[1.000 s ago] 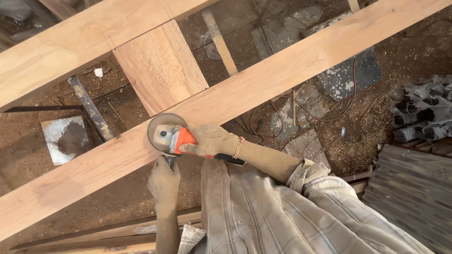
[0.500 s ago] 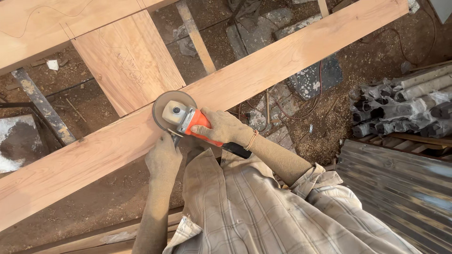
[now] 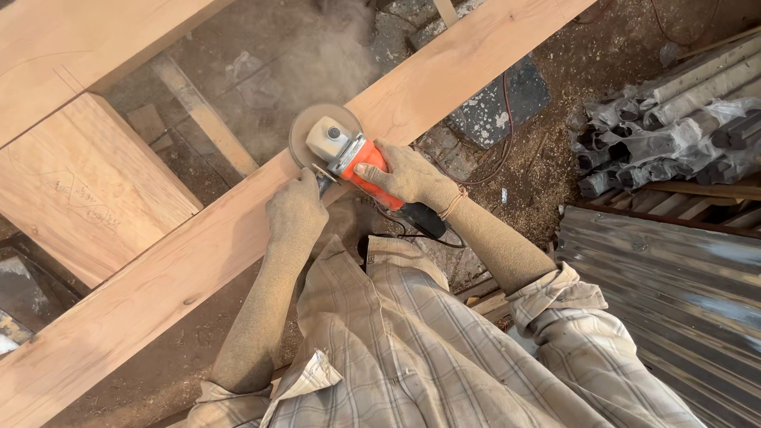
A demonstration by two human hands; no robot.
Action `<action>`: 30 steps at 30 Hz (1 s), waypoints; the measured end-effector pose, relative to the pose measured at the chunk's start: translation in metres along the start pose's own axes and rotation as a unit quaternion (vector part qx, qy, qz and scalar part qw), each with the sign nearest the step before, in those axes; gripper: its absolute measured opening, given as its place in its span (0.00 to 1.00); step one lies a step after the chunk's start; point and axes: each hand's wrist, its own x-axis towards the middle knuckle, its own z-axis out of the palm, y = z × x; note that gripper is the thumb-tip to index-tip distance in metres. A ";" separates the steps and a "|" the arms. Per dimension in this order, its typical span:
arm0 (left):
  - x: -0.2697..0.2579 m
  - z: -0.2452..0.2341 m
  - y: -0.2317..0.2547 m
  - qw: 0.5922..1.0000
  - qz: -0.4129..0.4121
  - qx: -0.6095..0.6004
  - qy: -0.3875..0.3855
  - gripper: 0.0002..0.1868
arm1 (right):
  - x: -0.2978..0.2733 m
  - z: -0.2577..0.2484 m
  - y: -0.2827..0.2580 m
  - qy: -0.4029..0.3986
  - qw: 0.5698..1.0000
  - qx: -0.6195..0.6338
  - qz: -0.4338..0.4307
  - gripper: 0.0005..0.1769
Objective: The person uses an angle grinder to sand the surface of a wooden frame. They move the tool along the edges and flat surfaces of the frame, generating sawdust. The person occasionally pauses to wipe the surface with their gloved hand.
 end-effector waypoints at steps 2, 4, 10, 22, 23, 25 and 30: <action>0.024 0.000 0.028 1.000 0.013 0.001 -0.004 0.13 | 0.002 -0.026 0.024 0.000 1.000 0.005 0.019 0.39; 0.049 0.000 0.056 1.000 0.023 -0.010 -0.008 0.13 | 0.003 -0.055 0.045 -0.006 0.999 0.020 0.049 0.39; 0.104 0.005 0.130 0.999 0.053 0.000 -0.001 0.14 | 0.002 -0.120 0.102 0.013 0.998 0.038 0.052 0.41; 0.242 0.041 0.242 0.978 0.191 0.009 0.084 0.12 | -0.015 -0.193 0.205 0.101 0.946 0.294 0.096 0.30; 0.252 0.036 0.244 0.978 0.195 0.032 0.064 0.13 | -0.010 -0.192 0.209 0.103 0.944 0.303 0.084 0.29; 0.251 0.032 0.243 0.976 0.200 0.078 0.037 0.13 | -0.004 -0.186 0.212 0.114 0.938 0.320 0.062 0.28; 0.193 0.008 0.193 0.983 0.146 0.106 0.019 0.15 | -0.010 -0.138 0.176 0.098 0.948 0.300 0.040 0.33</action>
